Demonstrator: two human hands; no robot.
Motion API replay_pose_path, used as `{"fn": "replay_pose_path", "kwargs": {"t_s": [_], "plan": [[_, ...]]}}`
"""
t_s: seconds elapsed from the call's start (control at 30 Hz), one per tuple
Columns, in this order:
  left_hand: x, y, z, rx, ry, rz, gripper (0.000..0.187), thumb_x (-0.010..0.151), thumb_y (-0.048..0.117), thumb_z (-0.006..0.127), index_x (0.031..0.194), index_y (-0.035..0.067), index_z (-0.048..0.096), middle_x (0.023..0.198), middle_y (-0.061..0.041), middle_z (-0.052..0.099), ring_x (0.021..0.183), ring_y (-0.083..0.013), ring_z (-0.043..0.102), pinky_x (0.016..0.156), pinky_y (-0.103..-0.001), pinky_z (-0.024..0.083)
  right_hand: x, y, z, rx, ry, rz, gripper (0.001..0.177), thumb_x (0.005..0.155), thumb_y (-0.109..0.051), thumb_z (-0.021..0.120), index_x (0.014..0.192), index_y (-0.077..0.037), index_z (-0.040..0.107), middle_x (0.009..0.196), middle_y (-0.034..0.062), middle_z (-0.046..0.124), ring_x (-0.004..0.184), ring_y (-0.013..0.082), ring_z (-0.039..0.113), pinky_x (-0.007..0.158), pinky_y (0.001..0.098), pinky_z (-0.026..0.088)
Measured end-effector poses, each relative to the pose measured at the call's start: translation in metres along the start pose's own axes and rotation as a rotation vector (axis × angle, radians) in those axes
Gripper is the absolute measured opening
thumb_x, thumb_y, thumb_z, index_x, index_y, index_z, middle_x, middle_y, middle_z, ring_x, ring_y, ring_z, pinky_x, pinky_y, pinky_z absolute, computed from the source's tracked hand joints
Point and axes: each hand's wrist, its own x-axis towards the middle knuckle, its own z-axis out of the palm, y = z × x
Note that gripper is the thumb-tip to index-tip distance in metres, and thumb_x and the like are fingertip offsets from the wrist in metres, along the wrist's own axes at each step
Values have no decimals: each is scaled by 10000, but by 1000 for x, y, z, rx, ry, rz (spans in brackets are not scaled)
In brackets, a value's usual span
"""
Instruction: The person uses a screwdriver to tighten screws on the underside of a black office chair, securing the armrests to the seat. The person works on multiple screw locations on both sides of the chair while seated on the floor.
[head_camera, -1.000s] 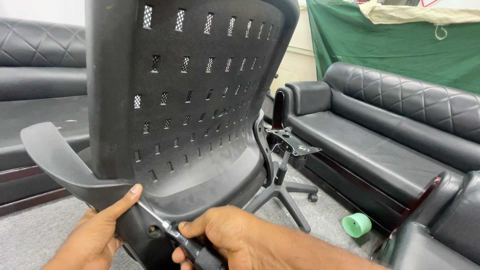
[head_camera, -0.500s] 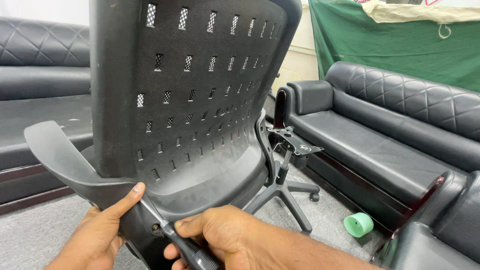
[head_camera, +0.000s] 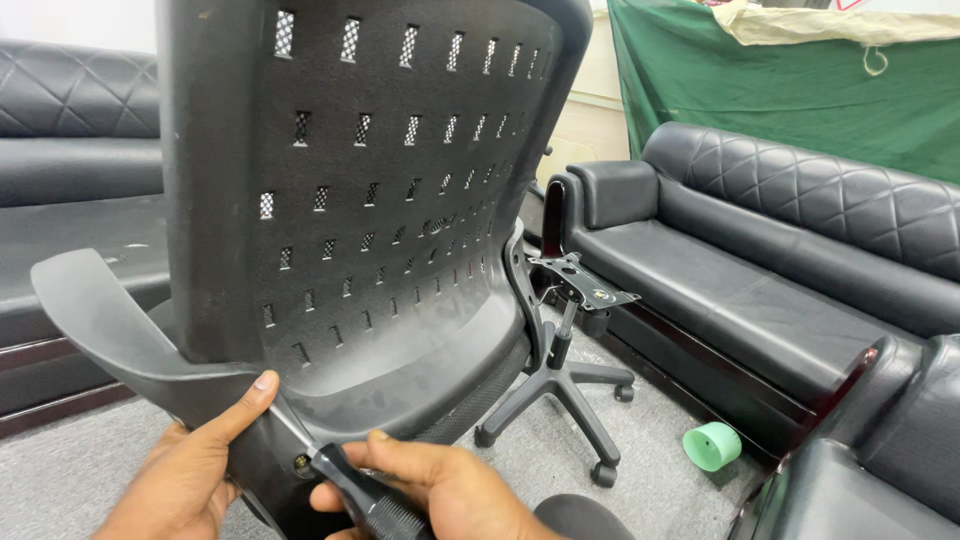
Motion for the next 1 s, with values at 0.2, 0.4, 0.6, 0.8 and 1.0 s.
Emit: {"fn": "replay_pose_path", "kwargs": {"t_s": [0.2,0.4,0.6,0.8,1.0], "plan": [[-6,5,1,53,54,-60,790,854,370,751,1524,70,458,1380,-150,631,1315,-327,580,1082,-583,407,11,4,-6,-170,44,-66,330,1031,-167,504,1168,19,740,829,102,761,577,153,659,552,251,564],[-22,16,14,8,67,-61,759,799,327,737,1480,106,486,1341,-101,660,1286,-296,597,1072,-561,437,19,-11,-3,-296,87,190,425,1048,-324,459,924,-9,716,643,104,685,469,150,617,485,234,559],[-33,18,18,9,63,-52,696,807,355,752,1415,77,559,1278,-92,695,1216,-277,624,1056,-509,444,4,-17,4,-122,64,303,335,1079,-273,611,919,6,701,739,118,712,561,184,672,553,268,601],[-38,18,15,0,46,-17,677,778,387,788,1351,89,587,1235,-70,729,1180,-242,651,1045,-471,456,-7,-22,14,-85,-22,403,478,1016,-421,603,1003,48,691,795,186,729,608,264,698,538,321,617],[-45,23,18,-2,11,-5,669,771,417,777,1341,122,592,1254,-43,734,1193,-212,653,1042,-435,450,-5,-28,16,-179,106,212,266,1008,-168,560,1079,69,657,927,180,698,698,255,700,570,358,637]]}}
